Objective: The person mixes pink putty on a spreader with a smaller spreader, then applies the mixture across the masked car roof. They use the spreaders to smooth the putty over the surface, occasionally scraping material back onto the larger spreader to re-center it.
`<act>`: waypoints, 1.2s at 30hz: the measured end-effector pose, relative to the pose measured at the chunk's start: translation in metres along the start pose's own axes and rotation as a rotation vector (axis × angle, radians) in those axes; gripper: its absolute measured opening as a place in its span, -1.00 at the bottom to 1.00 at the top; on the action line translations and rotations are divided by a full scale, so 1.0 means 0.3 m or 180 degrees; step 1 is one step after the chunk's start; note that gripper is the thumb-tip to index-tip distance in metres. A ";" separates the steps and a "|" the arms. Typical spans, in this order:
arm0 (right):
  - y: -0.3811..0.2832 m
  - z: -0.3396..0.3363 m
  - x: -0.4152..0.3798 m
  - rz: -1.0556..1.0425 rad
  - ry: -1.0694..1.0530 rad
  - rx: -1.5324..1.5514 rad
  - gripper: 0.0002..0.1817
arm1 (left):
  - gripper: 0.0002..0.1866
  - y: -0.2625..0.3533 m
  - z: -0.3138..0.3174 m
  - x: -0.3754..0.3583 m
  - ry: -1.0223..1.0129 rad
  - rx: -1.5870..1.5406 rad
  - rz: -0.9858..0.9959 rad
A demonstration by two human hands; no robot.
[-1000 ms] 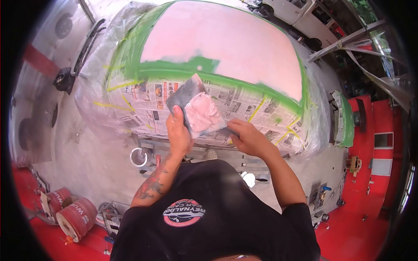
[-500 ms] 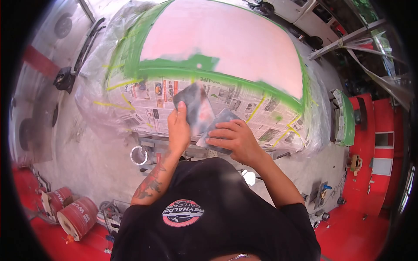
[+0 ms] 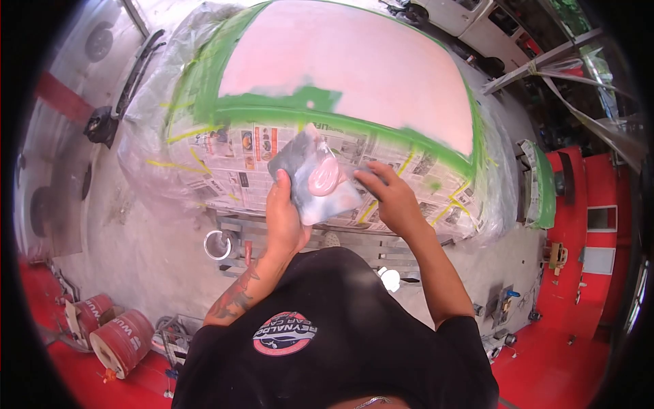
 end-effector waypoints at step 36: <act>-0.134 -0.036 0.159 0.0040 0.0880 0.0234 -0.49 | -0.42 -0.142 -0.090 0.100 0.0293 0.1216 0.1227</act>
Point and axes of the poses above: each hand's wrist, its own x-axis towards the middle knuckle, its own z-axis out of the palm, y = z × x, the point moved 1 cm from there along x, towards the middle knuckle, and after that the axes turned 15 degrees about -z, right-handed, at the moved point
